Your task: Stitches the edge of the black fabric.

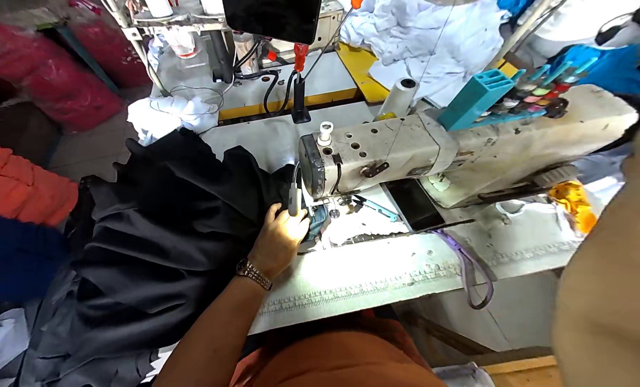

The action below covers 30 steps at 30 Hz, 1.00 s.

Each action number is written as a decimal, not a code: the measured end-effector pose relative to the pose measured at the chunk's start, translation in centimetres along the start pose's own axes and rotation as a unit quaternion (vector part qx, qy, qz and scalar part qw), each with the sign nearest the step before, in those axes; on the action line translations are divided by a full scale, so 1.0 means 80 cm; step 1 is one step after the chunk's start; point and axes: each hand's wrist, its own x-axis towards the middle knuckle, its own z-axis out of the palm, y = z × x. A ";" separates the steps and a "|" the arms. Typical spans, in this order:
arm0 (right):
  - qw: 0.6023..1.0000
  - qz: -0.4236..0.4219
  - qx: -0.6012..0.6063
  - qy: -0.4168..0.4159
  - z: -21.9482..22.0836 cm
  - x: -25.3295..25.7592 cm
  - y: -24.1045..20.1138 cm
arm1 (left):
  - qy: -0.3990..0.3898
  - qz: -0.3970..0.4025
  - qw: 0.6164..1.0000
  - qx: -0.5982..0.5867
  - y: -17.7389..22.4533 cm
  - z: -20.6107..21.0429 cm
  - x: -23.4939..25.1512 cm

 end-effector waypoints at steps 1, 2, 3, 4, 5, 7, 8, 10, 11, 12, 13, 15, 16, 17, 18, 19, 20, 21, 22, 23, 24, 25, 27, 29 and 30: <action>1.000 -0.007 0.022 -0.020 0.004 0.023 0.025 | 0.004 0.004 1.000 0.003 0.000 0.000 0.000; 0.998 -0.020 0.045 -0.029 0.008 0.027 0.036 | 0.009 0.009 1.000 0.007 0.000 0.001 0.000; 0.997 -0.043 0.057 -0.028 0.010 0.015 0.036 | 0.017 0.016 1.000 0.012 -0.001 0.001 0.001; 0.996 -0.072 0.054 -0.015 0.012 -0.003 0.039 | 0.025 0.021 0.999 0.016 -0.001 0.002 0.001; 0.995 -0.096 0.026 -0.005 0.010 -0.020 0.057 | 0.031 0.026 0.999 0.017 -0.001 0.002 0.001; 0.990 -0.112 -0.084 -0.030 -0.003 -0.052 0.111 | 0.028 0.038 0.999 0.015 0.000 0.003 0.000; 0.983 -0.126 -0.121 -0.057 -0.011 -0.062 0.139 | 0.018 0.042 0.999 0.013 0.000 0.003 0.001; 0.986 -0.129 -0.098 -0.038 -0.016 -0.063 0.166 | 0.000 0.044 0.999 0.005 -0.005 0.001 0.005; 0.991 -0.122 -0.052 -0.020 -0.016 -0.062 0.154 | -0.008 0.040 0.999 -0.002 -0.009 0.000 0.007; 0.993 -0.116 -0.004 -0.016 -0.017 -0.063 0.130 | -0.017 0.029 0.999 -0.007 -0.014 -0.001 0.009; 0.994 -0.108 0.025 -0.012 -0.016 -0.063 0.105 | -0.032 0.007 0.999 -0.010 -0.021 -0.003 0.013; 0.995 -0.100 0.007 0.002 -0.017 -0.053 0.071 | -0.053 -0.064 0.996 -0.024 -0.037 -0.013 0.029; 0.994 -0.103 -0.021 0.002 -0.019 -0.050 0.057 | -0.059 -0.084 0.995 -0.016 -0.046 -0.018 0.039; 0.993 -0.113 -0.043 -0.001 -0.021 -0.051 0.044 | -0.056 -0.091 0.994 0.008 -0.055 -0.019 0.047; 0.990 -0.129 -0.051 -0.007 -0.021 -0.056 0.033 | -0.038 -0.097 0.994 0.043 -0.064 -0.015 0.052; 0.988 -0.147 -0.041 -0.007 -0.020 -0.070 0.025 | -0.016 -0.106 0.992 0.073 -0.071 -0.009 0.054; 0.985 -0.170 -0.005 0.006 -0.015 -0.095 0.013 | 0.008 -0.117 0.989 0.088 -0.075 -0.005 0.055; 0.979 -0.196 0.046 0.020 -0.006 -0.129 0.004 | 0.033 -0.129 0.987 0.087 -0.075 -0.003 0.055; 0.970 -0.220 0.097 0.020 0.005 -0.165 0.001 | 0.054 -0.142 0.985 0.076 -0.075 -0.003 0.055; 0.964 -0.224 0.144 0.009 0.022 -0.201 0.001 | 0.068 -0.155 0.984 0.058 -0.076 -0.004 0.056; 0.960 -0.207 0.185 -0.027 0.045 -0.233 0.002 | 0.080 -0.169 0.981 0.043 -0.078 -0.005 0.057; 0.956 -0.169 0.222 -0.087 0.073 -0.260 0.003 | 0.092 -0.181 0.979 0.034 -0.080 -0.005 0.057; 0.927 -0.078 0.255 -0.264 0.129 -0.292 -0.002 | 0.099 -0.208 0.973 0.030 -0.083 -0.007 0.057; 0.891 0.020 0.235 -0.388 0.177 -0.305 -0.034 | 0.097 -0.225 0.969 0.027 -0.084 -0.008 0.058; 0.879 0.078 0.221 -0.416 0.199 -0.309 -0.055 | 0.098 -0.227 0.969 0.025 -0.082 -0.007 0.057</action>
